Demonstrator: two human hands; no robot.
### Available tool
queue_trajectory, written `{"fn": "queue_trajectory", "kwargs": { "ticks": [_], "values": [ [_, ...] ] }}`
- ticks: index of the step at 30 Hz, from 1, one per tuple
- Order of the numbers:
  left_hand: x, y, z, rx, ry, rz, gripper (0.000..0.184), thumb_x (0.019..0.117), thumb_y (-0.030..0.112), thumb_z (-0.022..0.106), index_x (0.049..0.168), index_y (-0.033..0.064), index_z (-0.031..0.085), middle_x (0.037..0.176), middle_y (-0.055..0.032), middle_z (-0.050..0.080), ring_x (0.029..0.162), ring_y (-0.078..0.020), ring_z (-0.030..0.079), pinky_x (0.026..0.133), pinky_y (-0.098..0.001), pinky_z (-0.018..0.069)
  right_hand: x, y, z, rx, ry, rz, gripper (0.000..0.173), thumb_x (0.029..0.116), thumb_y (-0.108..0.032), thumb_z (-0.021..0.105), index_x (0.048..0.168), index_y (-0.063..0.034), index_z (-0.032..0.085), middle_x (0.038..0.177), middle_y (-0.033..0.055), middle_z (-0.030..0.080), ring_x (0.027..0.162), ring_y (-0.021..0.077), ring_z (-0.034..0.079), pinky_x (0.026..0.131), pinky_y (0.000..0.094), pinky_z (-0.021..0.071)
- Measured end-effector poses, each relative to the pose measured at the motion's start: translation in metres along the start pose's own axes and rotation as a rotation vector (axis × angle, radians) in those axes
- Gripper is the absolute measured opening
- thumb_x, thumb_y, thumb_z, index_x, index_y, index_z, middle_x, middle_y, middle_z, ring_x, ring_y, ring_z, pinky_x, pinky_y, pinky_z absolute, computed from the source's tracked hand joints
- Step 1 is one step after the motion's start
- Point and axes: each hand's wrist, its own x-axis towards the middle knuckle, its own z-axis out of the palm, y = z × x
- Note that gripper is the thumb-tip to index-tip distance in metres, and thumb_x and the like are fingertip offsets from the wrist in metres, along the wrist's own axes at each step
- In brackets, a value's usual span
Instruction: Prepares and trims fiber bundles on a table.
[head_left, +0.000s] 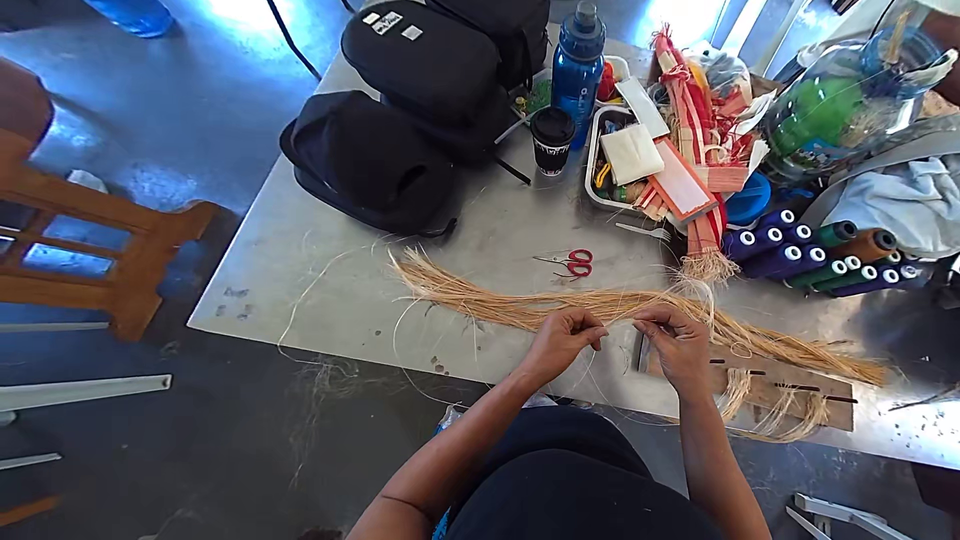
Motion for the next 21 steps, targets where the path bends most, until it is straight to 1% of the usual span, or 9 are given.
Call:
{"fn": "queue_trajectory", "kwargs": {
  "ticks": [4, 9, 11, 12, 13, 14, 17, 19, 21],
  "values": [
    [-0.002, -0.003, -0.002, 0.005, -0.002, 0.011, 0.007, 0.0972, 0.003, 0.065, 0.091, 0.0043, 0.069, 0.072, 0.0089, 0.066, 0.062, 0.005, 0.055, 0.06, -0.0133, 0.0442, 0.0, 0.002, -0.004, -0.097, -0.05, -0.076, 0.008, 0.0873, 0.0, 0.073, 0.094, 0.0024, 0.076, 0.094, 0.0048, 0.075, 0.088, 0.0038, 0.071, 0.085, 0.0204, 0.0586],
    [-0.006, -0.004, -0.007, 0.002, -0.065, 0.047, 0.006, 0.0963, 0.002, 0.065, 0.094, 0.0033, 0.07, 0.079, 0.0079, 0.068, 0.071, 0.0043, 0.061, 0.069, -0.0142, 0.0505, 0.0, 0.003, -0.001, -0.062, -0.033, -0.083, 0.007, 0.0873, 0.002, 0.072, 0.094, 0.0025, 0.075, 0.092, 0.0036, 0.075, 0.086, 0.0036, 0.07, 0.084, 0.0207, 0.0588],
    [-0.008, -0.005, -0.01, 0.012, -0.099, 0.074, 0.007, 0.0956, 0.003, 0.066, 0.097, 0.0028, 0.073, 0.086, 0.0076, 0.07, 0.072, 0.0063, 0.059, 0.068, -0.0125, 0.049, 0.0, 0.004, 0.002, -0.016, -0.01, -0.051, 0.007, 0.0888, 0.003, 0.07, 0.095, 0.0025, 0.074, 0.091, 0.0019, 0.075, 0.083, 0.003, 0.07, 0.082, 0.0204, 0.0588],
    [-0.007, -0.006, -0.012, 0.027, -0.11, 0.099, 0.008, 0.0947, 0.004, 0.067, 0.098, 0.0033, 0.074, 0.087, 0.0081, 0.069, 0.07, 0.0076, 0.055, 0.065, -0.0114, 0.0456, -0.001, 0.005, 0.004, 0.039, 0.002, -0.017, 0.009, 0.0898, 0.004, 0.068, 0.095, 0.0018, 0.074, 0.09, 0.0004, 0.075, 0.082, 0.0029, 0.07, 0.081, 0.0206, 0.0595],
    [-0.007, -0.008, -0.013, 0.039, -0.123, 0.126, 0.009, 0.0938, 0.005, 0.068, 0.098, 0.0038, 0.076, 0.088, 0.0082, 0.065, 0.068, 0.0075, 0.05, 0.062, -0.0109, 0.0416, -0.001, 0.005, 0.008, 0.129, 0.015, 0.043, 0.012, 0.091, 0.006, 0.065, 0.095, 0.0004, 0.074, 0.088, -0.0007, 0.075, 0.08, 0.0039, 0.071, 0.08, 0.0218, 0.0604],
    [-0.006, -0.009, -0.013, 0.047, -0.138, 0.144, 0.009, 0.0934, 0.006, 0.069, 0.098, 0.0043, 0.077, 0.088, 0.0079, 0.063, 0.069, 0.007, 0.048, 0.063, -0.0111, 0.0406, -0.003, 0.005, 0.012, 0.247, 0.028, 0.139, 0.015, 0.0927, 0.007, 0.061, 0.095, -0.0009, 0.074, 0.086, -0.0001, 0.076, 0.078, 0.0066, 0.072, 0.079, 0.0245, 0.0613],
    [-0.003, -0.013, -0.013, 0.018, -0.162, 0.154, 0.009, 0.0925, 0.005, 0.07, 0.099, 0.0031, 0.076, 0.089, 0.0075, 0.064, 0.073, 0.0061, 0.053, 0.068, -0.0122, 0.0459, -0.006, -0.007, 0.028, 0.555, 0.057, 0.497, 0.022, 0.0973, 0.007, 0.053, 0.09, -0.0012, 0.073, 0.08, 0.0051, 0.075, 0.073, 0.0129, 0.072, 0.074, 0.03, 0.0625],
    [-0.003, -0.011, -0.01, -0.019, -0.129, 0.122, 0.011, 0.0905, 0.003, 0.071, 0.102, 0.0023, 0.072, 0.084, 0.009, 0.066, 0.068, 0.0055, 0.055, 0.065, -0.0132, 0.0471, -0.007, -0.013, 0.037, 0.634, 0.057, 0.651, 0.025, 0.1, 0.006, 0.05, 0.088, -0.0003, 0.071, 0.078, 0.0058, 0.074, 0.07, 0.0132, 0.071, 0.071, 0.03, 0.0623],
    [-0.002, -0.009, -0.008, -0.035, -0.076, 0.109, 0.019, 0.088, 0.001, 0.074, 0.106, 0.0018, 0.067, 0.079, 0.0093, 0.064, 0.064, 0.0045, 0.054, 0.062, -0.0131, 0.046, -0.008, -0.015, 0.043, 0.664, 0.057, 0.727, 0.025, 0.1007, 0.006, 0.049, 0.087, 0.0008, 0.07, 0.077, 0.0065, 0.073, 0.068, 0.0139, 0.071, 0.069, 0.0304, 0.0622]
  ]
}}
